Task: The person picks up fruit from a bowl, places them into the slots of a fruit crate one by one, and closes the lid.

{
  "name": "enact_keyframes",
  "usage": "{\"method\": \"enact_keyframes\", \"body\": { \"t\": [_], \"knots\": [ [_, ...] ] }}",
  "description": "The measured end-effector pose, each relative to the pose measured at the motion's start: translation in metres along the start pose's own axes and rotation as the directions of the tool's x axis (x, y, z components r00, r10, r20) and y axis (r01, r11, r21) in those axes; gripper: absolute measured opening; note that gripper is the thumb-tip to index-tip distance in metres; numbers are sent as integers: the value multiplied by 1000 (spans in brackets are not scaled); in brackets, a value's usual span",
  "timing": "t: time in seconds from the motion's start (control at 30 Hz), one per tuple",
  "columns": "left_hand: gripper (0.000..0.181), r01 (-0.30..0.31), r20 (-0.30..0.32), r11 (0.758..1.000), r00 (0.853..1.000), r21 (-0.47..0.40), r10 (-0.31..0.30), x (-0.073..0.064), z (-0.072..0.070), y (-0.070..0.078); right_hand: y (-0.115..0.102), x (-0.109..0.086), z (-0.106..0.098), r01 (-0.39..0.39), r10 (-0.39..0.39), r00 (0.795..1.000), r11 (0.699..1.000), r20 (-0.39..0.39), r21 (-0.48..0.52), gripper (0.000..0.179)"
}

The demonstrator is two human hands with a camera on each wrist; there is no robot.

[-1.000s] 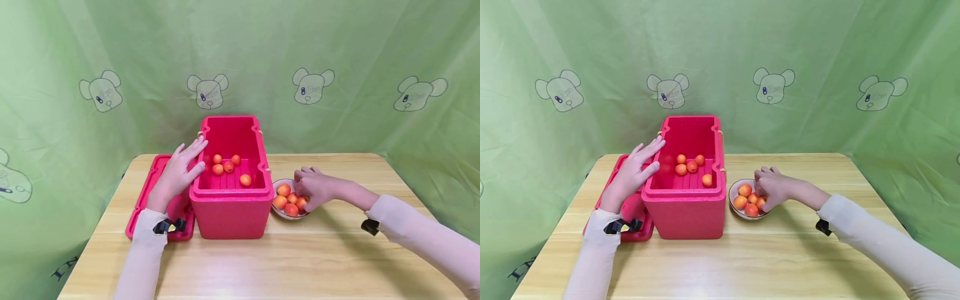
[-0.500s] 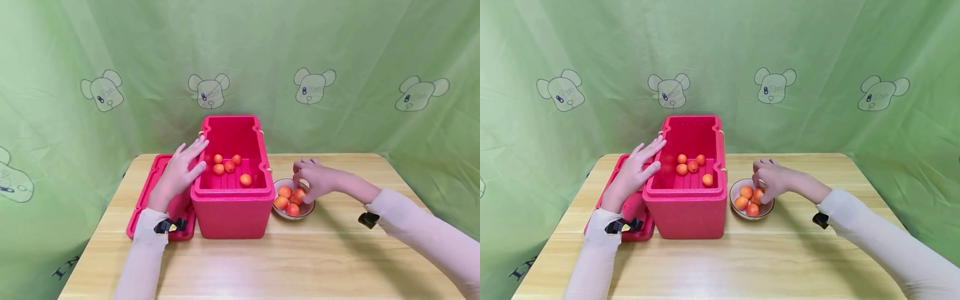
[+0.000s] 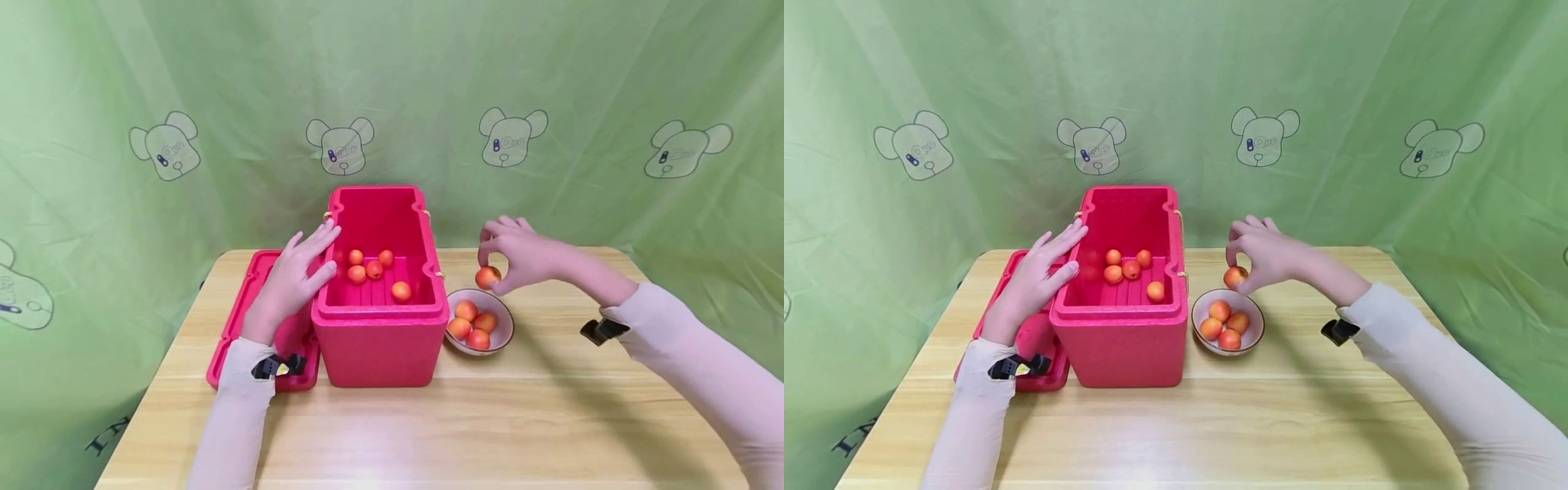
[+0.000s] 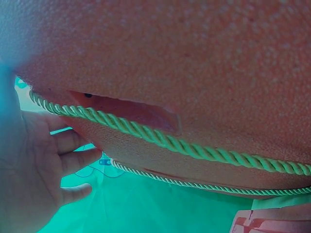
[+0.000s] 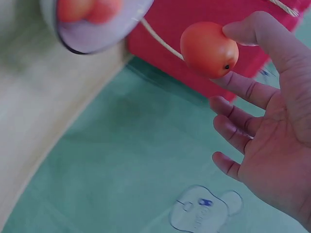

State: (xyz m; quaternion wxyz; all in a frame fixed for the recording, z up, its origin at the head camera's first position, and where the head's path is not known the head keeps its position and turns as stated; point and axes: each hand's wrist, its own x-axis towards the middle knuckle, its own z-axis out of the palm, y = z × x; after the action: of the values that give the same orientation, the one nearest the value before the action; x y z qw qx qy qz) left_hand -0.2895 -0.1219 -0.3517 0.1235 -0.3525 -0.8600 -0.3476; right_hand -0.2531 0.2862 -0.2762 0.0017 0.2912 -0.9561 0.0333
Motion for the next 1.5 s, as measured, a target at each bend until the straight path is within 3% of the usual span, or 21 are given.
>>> {"method": "enact_keyframes", "body": {
  "t": [0.4,0.6,1.07,1.5],
  "knots": [
    [65,-1,0,1000,1000,5,1,0,-5,0,-16,17,-70,-14,14,985,1000,-174,4,25],
    [64,2,-1,1000,1000,6,-2,0,-5,-1,-28,29,-91,24,-24,972,1000,-235,0,22],
    [64,-2,-3,1000,1000,9,2,0,0,1,-66,68,-107,107,-102,962,994,-253,9,20],
    [65,15,4,1000,1000,20,-15,3,0,5,-106,107,-106,151,-155,975,988,-158,-33,24]
  ]
}}
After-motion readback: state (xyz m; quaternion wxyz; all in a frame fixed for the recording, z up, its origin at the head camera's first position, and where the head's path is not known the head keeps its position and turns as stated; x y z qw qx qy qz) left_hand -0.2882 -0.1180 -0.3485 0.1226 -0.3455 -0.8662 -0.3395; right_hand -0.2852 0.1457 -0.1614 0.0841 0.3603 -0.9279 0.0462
